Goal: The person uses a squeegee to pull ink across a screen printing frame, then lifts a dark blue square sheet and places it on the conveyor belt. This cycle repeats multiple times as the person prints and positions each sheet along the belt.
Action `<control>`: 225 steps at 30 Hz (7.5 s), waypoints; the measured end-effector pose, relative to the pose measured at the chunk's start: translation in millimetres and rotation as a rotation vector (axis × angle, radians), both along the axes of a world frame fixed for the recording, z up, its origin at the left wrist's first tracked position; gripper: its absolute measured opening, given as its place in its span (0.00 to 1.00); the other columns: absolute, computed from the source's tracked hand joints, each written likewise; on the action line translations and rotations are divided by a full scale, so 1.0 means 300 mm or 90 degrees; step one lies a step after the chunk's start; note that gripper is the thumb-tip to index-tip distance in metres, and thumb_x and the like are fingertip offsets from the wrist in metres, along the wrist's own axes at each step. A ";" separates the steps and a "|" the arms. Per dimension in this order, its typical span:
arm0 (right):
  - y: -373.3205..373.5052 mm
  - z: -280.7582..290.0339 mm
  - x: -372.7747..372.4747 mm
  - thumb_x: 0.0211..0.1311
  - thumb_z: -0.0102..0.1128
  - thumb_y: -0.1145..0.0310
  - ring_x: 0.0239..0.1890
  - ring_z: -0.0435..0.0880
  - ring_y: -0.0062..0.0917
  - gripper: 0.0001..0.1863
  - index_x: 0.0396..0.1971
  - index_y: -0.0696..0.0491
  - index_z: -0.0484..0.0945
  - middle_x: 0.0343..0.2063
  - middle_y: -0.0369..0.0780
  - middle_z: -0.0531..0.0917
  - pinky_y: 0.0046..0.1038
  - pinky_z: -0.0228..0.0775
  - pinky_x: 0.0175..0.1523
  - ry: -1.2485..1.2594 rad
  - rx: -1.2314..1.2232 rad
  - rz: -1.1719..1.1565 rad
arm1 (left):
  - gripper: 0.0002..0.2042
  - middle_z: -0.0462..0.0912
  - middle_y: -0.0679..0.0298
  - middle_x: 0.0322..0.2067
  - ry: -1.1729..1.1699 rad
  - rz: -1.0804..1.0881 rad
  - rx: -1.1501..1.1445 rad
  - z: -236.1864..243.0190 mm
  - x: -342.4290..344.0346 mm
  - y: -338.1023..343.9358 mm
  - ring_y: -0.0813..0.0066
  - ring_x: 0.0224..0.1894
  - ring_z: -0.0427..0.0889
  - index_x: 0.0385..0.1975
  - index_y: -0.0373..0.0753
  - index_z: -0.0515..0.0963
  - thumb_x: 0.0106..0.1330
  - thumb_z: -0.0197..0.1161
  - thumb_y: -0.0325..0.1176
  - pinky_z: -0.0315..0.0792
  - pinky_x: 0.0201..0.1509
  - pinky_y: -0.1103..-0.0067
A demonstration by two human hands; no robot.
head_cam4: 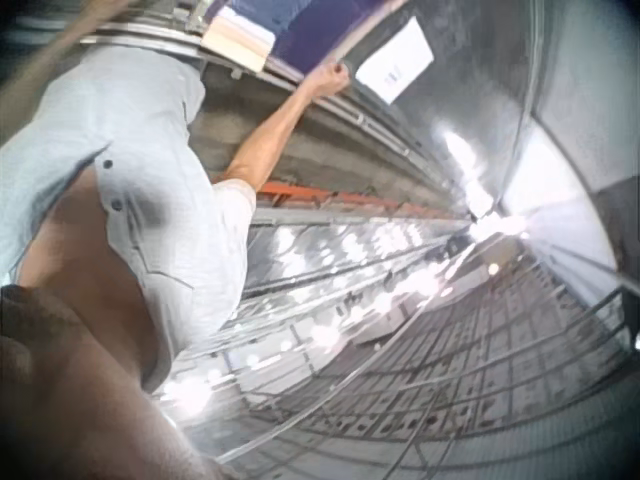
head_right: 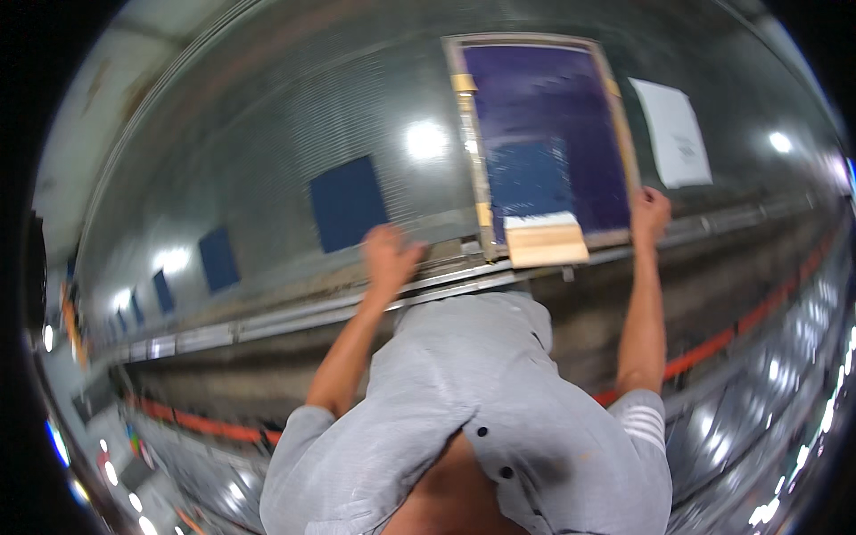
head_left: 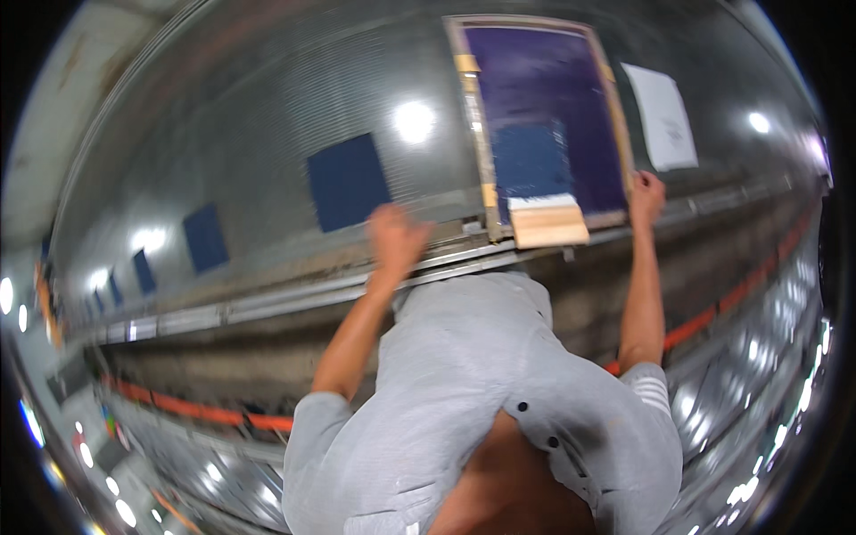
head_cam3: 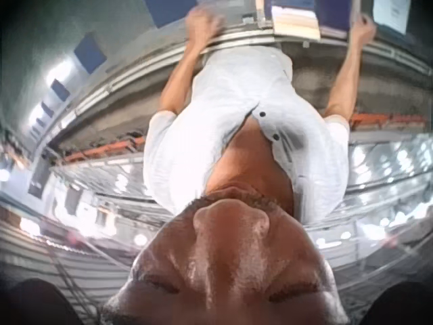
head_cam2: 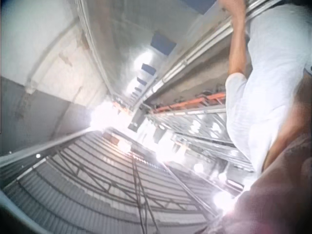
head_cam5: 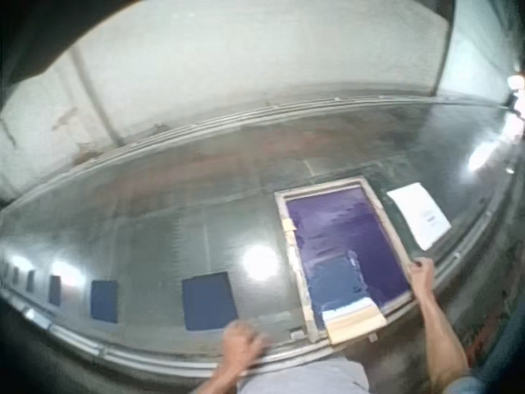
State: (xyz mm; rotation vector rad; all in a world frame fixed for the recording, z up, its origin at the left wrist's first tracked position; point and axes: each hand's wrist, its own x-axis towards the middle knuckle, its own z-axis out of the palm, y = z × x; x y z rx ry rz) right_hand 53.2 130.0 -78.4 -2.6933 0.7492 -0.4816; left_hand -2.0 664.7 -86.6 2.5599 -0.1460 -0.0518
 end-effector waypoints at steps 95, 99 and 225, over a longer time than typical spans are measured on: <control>1.593 0.219 0.417 0.52 0.70 0.65 0.51 0.78 0.32 0.16 0.41 0.51 0.84 0.40 0.36 0.84 0.39 0.66 0.53 0.241 -0.010 0.847 | 0.13 0.86 0.50 0.28 0.095 -0.008 0.184 0.139 0.469 0.484 0.49 0.34 0.87 0.36 0.46 0.89 0.52 0.62 0.27 0.80 0.41 0.60; 1.641 0.051 0.419 0.51 0.64 0.73 0.46 0.79 0.34 0.08 0.33 0.53 0.80 0.36 0.38 0.83 0.38 0.68 0.47 0.190 -0.035 0.833 | 0.14 0.86 0.52 0.28 0.084 -0.021 0.173 0.100 0.484 0.490 0.51 0.33 0.87 0.36 0.47 0.89 0.53 0.61 0.25 0.80 0.40 0.61; 2.909 -0.036 -0.202 0.59 0.68 0.60 0.39 0.87 0.46 0.14 0.33 0.56 0.88 0.33 0.49 0.88 0.40 0.78 0.45 0.405 0.291 0.301 | 0.09 0.81 0.53 0.41 0.150 0.488 0.084 -0.114 -0.225 1.929 0.51 0.50 0.77 0.36 0.35 0.83 0.66 0.64 0.35 0.70 0.52 0.54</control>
